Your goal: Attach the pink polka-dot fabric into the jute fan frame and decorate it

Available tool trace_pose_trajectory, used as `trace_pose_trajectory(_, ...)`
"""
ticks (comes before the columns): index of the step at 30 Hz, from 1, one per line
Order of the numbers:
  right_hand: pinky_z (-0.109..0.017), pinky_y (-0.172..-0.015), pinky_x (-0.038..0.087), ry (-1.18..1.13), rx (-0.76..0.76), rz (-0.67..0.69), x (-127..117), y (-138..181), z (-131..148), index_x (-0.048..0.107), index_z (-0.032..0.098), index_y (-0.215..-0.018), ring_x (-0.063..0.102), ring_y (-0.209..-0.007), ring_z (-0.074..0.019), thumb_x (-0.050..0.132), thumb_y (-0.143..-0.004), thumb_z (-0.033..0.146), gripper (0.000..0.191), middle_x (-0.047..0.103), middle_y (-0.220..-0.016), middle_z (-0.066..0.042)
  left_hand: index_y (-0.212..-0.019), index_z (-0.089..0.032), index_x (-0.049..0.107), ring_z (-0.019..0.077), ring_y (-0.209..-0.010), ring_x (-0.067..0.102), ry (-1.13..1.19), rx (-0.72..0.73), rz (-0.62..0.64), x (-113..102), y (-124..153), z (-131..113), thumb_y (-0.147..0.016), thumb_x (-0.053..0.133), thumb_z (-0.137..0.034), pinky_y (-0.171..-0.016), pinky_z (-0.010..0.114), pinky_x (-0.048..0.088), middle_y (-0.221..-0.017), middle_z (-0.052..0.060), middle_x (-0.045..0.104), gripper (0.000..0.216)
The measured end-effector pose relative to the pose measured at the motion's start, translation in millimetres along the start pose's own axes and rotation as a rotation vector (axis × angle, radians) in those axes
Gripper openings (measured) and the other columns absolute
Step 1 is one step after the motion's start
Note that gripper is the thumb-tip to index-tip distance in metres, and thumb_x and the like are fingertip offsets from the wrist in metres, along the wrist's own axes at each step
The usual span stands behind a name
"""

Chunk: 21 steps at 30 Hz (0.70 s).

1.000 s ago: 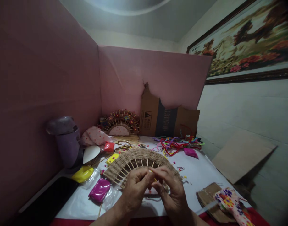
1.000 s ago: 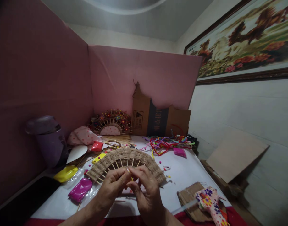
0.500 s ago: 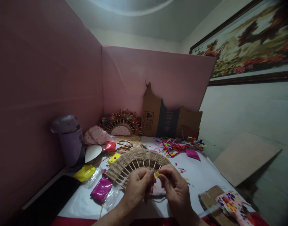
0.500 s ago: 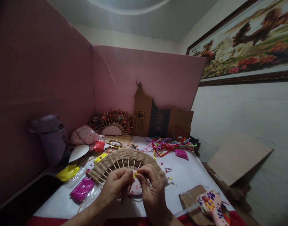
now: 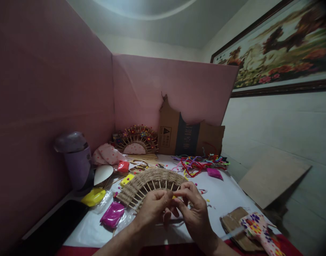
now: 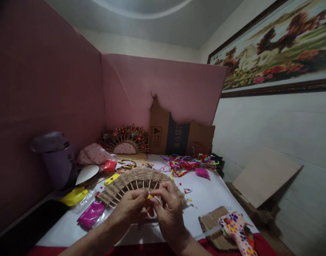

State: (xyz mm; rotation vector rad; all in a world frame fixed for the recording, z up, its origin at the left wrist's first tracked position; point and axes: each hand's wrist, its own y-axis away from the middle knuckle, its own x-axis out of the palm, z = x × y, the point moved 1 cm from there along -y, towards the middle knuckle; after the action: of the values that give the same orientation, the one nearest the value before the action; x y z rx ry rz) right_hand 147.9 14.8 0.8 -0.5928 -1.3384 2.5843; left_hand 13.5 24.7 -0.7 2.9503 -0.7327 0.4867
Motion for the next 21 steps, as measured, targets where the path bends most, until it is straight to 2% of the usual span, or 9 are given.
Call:
trace_pose_trajectory(4,-0.022,-0.051,0.043,-0.091,0.025,0.058,1.2,-1.8,0.8,0.066,0.021,-0.072,0.049,-0.064,-0.0136,0.059,-0.082,0.03,0.015,0.047,-0.071,-0.001,-0.07,-0.01,0.061,0.0042,-0.032,0.042,0.14,-0.066,0.025,1.4,2.5,-1.6,-0.064,0.07,-0.053,-0.03,0.015,0.029,-0.052,0.001,0.058,0.045)
trace_pose_trajectory(8,-0.025,-0.06,0.047,-0.168,-0.031,0.131,0.3,-2.7,4.6,0.069,0.023,-0.089,0.055,-0.075,-0.0164,0.051,-0.086,0.043,0.027,0.053,-0.081,-0.004,-0.069,-0.011,0.058,0.0025,-0.029,0.038,0.178,-0.058,-0.022,3.6,4.8,-2.1,-0.063,0.072,-0.049,-0.029,0.014,0.027,-0.048,-0.002,0.054,0.041)
trace_pose_trajectory(12,-0.029,-0.072,0.05,-0.101,-0.032,0.092,-1.4,-1.4,7.2,0.064,0.026,-0.107,0.058,-0.086,-0.0179,0.044,-0.09,0.036,0.028,0.059,-0.092,-0.005,-0.066,-0.014,0.053,0.0023,-0.029,0.035,0.172,0.0,-0.06,3.3,2.6,-1.6,-0.067,0.07,-0.047,-0.028,0.014,0.027,-0.047,-0.004,0.054,0.037)
trace_pose_trajectory(18,-0.028,-0.069,0.049,-0.064,-0.048,0.118,-0.9,0.3,10.8,0.064,0.025,-0.103,0.057,-0.082,-0.017,0.04,-0.092,0.029,0.027,0.057,-0.088,-0.005,-0.071,-0.012,0.057,0.0036,-0.032,0.038,0.158,0.062,0.026,3.2,-1.0,1.6,-0.065,0.072,-0.045,-0.031,0.016,0.038,-0.048,-0.003,0.053,0.037)
trace_pose_trajectory(21,-0.028,-0.072,0.048,-0.062,-0.043,0.104,-2.2,1.4,11.4,0.063,0.025,-0.104,0.057,-0.085,-0.0168,0.039,-0.092,0.025,0.027,0.057,-0.09,-0.005,-0.07,-0.013,0.056,0.003,-0.027,0.033,0.094,0.081,-0.004,2.3,-0.3,2.4,-0.067,0.069,-0.047,-0.027,0.015,0.033,-0.042,-0.005,0.051,0.037)
